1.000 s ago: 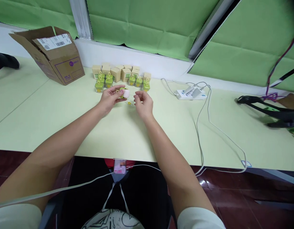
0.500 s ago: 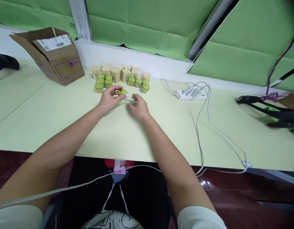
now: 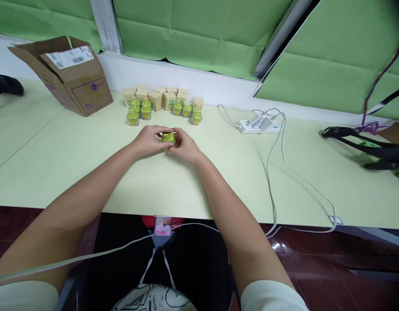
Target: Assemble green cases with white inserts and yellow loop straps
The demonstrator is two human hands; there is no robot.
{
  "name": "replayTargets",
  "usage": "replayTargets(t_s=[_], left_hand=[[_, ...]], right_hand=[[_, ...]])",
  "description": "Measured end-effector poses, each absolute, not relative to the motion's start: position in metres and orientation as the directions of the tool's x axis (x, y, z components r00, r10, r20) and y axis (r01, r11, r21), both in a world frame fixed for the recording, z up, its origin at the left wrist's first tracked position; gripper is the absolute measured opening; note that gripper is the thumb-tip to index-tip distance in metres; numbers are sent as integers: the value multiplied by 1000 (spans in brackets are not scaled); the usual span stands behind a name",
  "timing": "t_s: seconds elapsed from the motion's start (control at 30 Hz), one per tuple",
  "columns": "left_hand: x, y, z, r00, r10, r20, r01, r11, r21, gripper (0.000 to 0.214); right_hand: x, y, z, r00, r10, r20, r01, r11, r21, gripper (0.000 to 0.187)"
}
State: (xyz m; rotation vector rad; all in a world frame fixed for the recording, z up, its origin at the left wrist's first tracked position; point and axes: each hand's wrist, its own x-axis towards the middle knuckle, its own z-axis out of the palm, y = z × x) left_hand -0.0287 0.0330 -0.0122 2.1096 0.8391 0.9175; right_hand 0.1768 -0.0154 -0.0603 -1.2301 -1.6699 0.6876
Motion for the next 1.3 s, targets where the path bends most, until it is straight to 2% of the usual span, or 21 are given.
replayTargets(t_s=[0.13, 0.37, 0.63, 0.8, 1.03, 1.3], left_hand=[[-28, 38, -13, 563, 756, 335, 302, -565, 767, 55], [-28, 37, -9, 603, 695, 390, 248, -629, 737, 48], [-29, 37, -8, 599, 690, 406, 236, -636, 734, 48], [-30, 36, -7, 634, 692, 345, 299, -630, 716, 45], [-31, 42, -14, 663, 696, 274, 241, -546, 803, 48], [-28, 46, -24, 659, 702, 271, 189, -503, 843, 48]], right_hand=[[176, -18, -54, -88, 962, 259, 362, 274, -891, 76], [174, -21, -49, -103, 956, 274, 375, 293, -880, 72], [173, -26, -43, -126, 955, 270, 384, 298, -874, 70], [172, -26, -41, -104, 963, 249, 428, 269, -863, 72], [173, -27, -41, -96, 973, 211, 423, 232, -876, 79], [174, -26, -43, -75, 970, 230, 432, 239, -869, 73]])
